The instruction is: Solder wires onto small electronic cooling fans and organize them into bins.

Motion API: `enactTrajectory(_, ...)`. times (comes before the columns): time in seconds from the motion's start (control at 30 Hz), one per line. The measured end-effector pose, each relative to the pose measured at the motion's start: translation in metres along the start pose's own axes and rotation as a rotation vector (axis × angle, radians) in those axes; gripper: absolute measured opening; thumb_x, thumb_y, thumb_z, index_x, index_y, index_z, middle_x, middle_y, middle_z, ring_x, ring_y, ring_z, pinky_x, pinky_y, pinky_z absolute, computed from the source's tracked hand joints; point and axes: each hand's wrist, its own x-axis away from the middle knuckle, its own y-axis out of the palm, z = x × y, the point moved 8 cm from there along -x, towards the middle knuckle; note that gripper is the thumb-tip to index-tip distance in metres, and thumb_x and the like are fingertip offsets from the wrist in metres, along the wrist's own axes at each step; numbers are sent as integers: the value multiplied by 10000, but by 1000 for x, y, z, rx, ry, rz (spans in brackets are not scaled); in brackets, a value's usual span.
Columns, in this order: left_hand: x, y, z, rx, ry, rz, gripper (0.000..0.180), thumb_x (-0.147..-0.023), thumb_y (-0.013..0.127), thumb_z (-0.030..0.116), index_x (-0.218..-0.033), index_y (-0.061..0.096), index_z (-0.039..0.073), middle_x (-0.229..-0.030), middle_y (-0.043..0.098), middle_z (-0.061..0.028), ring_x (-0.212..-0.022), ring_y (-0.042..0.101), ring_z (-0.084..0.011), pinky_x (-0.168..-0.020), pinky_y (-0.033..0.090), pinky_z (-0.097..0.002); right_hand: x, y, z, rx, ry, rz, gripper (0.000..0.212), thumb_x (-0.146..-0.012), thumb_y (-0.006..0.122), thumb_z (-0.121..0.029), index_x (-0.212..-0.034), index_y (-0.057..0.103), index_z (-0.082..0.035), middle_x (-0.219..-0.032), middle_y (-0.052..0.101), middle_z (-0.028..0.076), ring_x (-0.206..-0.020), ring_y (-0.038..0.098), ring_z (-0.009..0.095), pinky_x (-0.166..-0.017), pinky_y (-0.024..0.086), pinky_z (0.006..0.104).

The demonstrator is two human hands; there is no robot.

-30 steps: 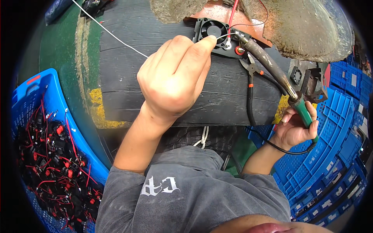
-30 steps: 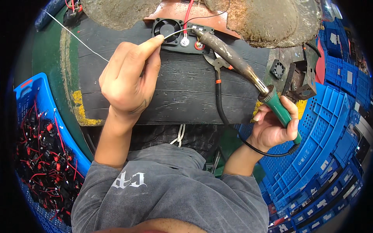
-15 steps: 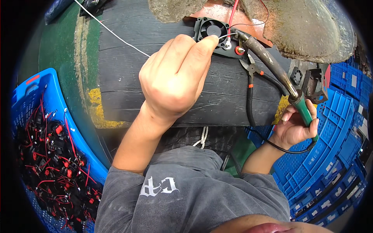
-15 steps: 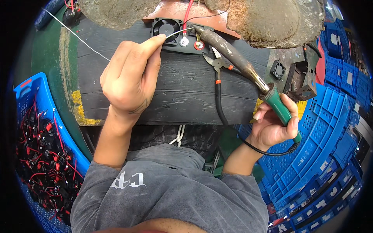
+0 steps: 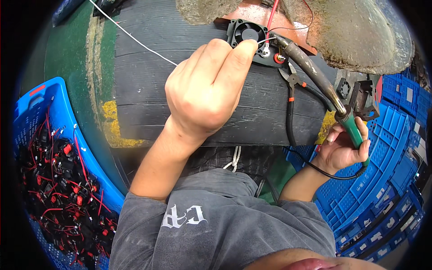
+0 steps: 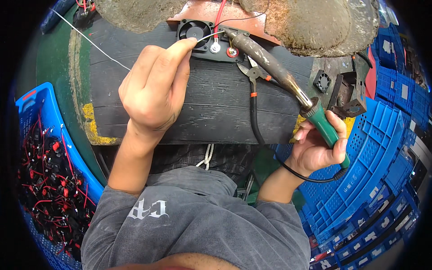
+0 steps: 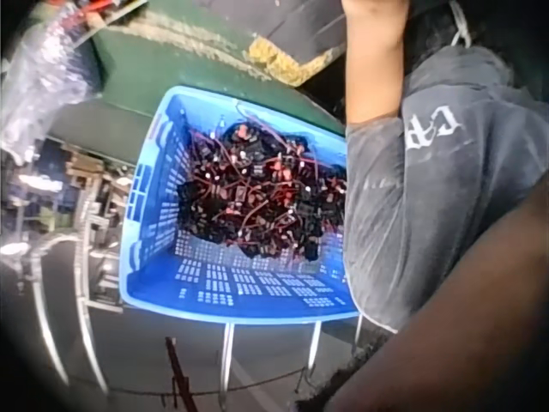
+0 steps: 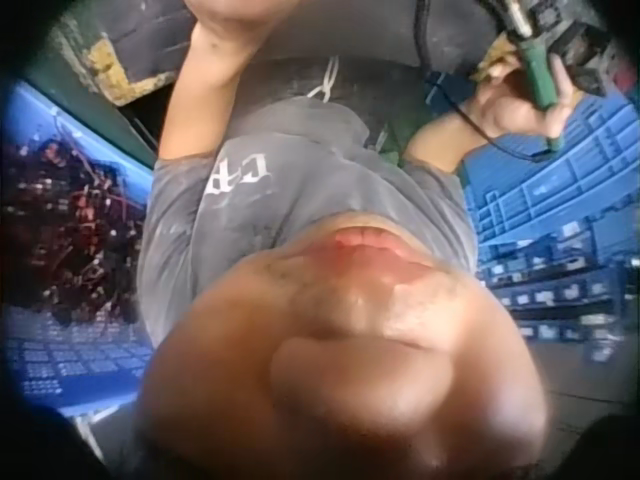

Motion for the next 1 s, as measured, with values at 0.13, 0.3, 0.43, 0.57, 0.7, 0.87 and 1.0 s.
enactTrajectory(0.13, -1, -1, -1, 1, -45, -17, 291, -739, 762, -74, -1006, 734, 38, -691, 551, -52, -558, 535, -162, -506, 444, -297, 1, 0, 0, 55, 10, 138, 644, -958, 410, -531, -1138, 621, 50, -751, 672, 247, -452, 577, 218, -386, 433, 241)
enactTrajectory(0.3, -1, -2, -5, 9, -56, 7, 288, -744, 758, -77, -1006, 733, 42, -715, 579, -54, -566, 549, -160, -513, 453, -293, 1, 1, -3, 87, 6, 171, 646, -959, 403, -535, -1141, 620, 45, -751, 671, 246, -453, 576, 218, -385, 432, 241)
enactTrajectory(0.43, -1, -1, -5, 27, -63, -1, 284, -746, 754, -79, -1000, 732, 47, -723, 584, -52, -565, 552, -156, -511, 452, -289, 1, 2, -5, 38, -12, 62, 617, -965, 418, -507, -1160, 644, 32, -916, 697, 251, -503, 597, 196, -401, 438, 229)
enactTrajectory(0.57, -1, -2, -4, 21, -68, -3, 280, -747, 753, -79, -995, 731, 49, -720, 577, -50, -565, 554, -154, -509, 450, -288, 3, 0, -9, 76, -31, 138, 615, -960, 427, -511, -1149, 643, 33, -849, 684, 236, -470, 567, 187, -402, 428, 231)
enactTrajectory(0.7, 0, -1, -4, 37, -68, -6, 281, -746, 753, -80, -995, 729, 49, -713, 567, -48, -566, 555, -153, -506, 448, -288, 3, 0, -12, 91, -45, 131, 616, -955, 438, -512, -1147, 642, 36, -838, 681, 235, -461, 558, 185, -398, 416, 232)
enactTrajectory(0.87, 0, -1, -5, 51, -72, -1, 285, -745, 749, -86, -996, 728, 49, -712, 564, -51, -565, 556, -157, -505, 445, -291, 4, 0, -12, 91, -35, 135, 616, -954, 440, -514, -1140, 643, 37, -852, 683, 238, -468, 559, 188, -404, 419, 230)
enactTrajectory(1.0, 3, -1, -5, 51, -52, 22, 247, -742, 730, 21, -979, 679, 72, -742, 527, -36, -554, 567, -175, -479, 459, -304, 4, 3, -11, 99, -28, 102, 616, -958, 434, -517, -1134, 644, 35, -867, 686, 241, -477, 563, 191, -415, 424, 232)
